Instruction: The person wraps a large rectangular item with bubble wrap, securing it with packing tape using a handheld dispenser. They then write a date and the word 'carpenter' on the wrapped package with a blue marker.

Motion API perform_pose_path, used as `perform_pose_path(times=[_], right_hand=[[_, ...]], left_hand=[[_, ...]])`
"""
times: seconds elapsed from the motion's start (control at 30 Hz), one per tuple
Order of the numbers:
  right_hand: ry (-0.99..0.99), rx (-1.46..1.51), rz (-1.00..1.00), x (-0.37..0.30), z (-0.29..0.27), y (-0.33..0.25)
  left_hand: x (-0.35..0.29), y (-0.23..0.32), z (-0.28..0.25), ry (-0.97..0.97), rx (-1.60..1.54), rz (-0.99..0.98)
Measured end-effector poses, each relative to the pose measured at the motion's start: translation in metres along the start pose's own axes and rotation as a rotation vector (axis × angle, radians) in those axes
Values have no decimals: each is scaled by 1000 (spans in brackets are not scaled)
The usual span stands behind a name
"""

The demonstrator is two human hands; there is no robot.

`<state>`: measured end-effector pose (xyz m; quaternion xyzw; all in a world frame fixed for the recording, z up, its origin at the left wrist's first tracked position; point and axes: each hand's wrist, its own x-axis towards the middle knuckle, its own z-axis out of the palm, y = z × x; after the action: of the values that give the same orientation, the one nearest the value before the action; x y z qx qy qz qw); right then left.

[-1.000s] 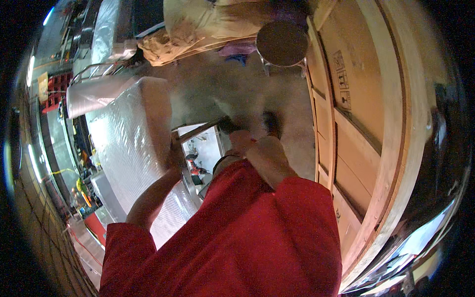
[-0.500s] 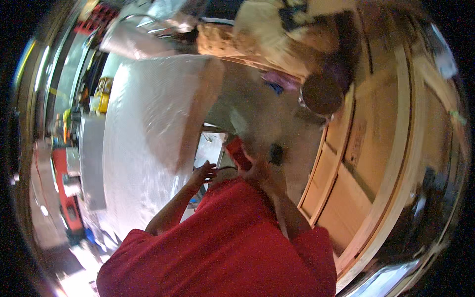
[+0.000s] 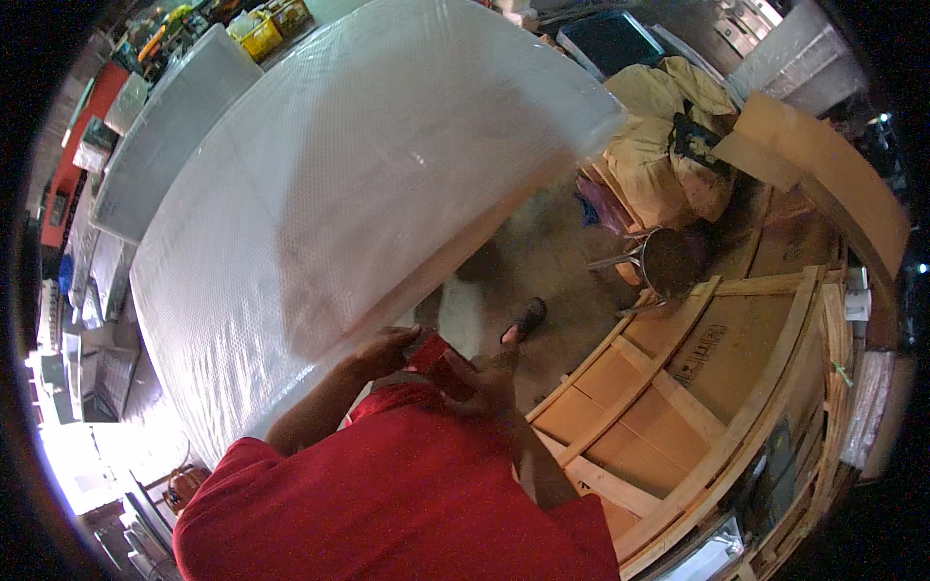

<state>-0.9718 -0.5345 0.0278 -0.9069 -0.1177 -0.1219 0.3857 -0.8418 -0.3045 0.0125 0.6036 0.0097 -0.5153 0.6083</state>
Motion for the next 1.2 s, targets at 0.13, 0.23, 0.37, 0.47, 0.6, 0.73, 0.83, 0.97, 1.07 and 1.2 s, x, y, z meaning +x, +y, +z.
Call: perform_pose_path(times=[0.13,0.23,0.37,0.47,0.6,0.73,0.83,0.97,1.07,1.2], right_hand=[[-55,30,117,-19,36,-54],[15,-164,-2,-21,49,-68],[82,-7,87,2,72,-55],[-38,121,197,28,104,-30],[-97,78,203,13,126,-13],[-151,-83,272,-16,125,-5],[-329,-138,386,-27,115,1],[-390,-85,438,-43,99,8],[-377,67,408,-51,100,12],[-305,-54,372,-40,124,19]], left_hand=[[-56,6,-12,215,179,-73],[-71,35,-28,320,484,48],[-50,76,-73,658,914,421],[-29,80,-93,837,1440,747],[-47,38,-75,1266,1131,793],[-85,-63,-29,557,833,436],[-53,-143,-23,335,537,-62],[24,-198,-60,477,184,109],[51,-205,-70,605,190,417],[40,-193,-61,540,-140,512]])
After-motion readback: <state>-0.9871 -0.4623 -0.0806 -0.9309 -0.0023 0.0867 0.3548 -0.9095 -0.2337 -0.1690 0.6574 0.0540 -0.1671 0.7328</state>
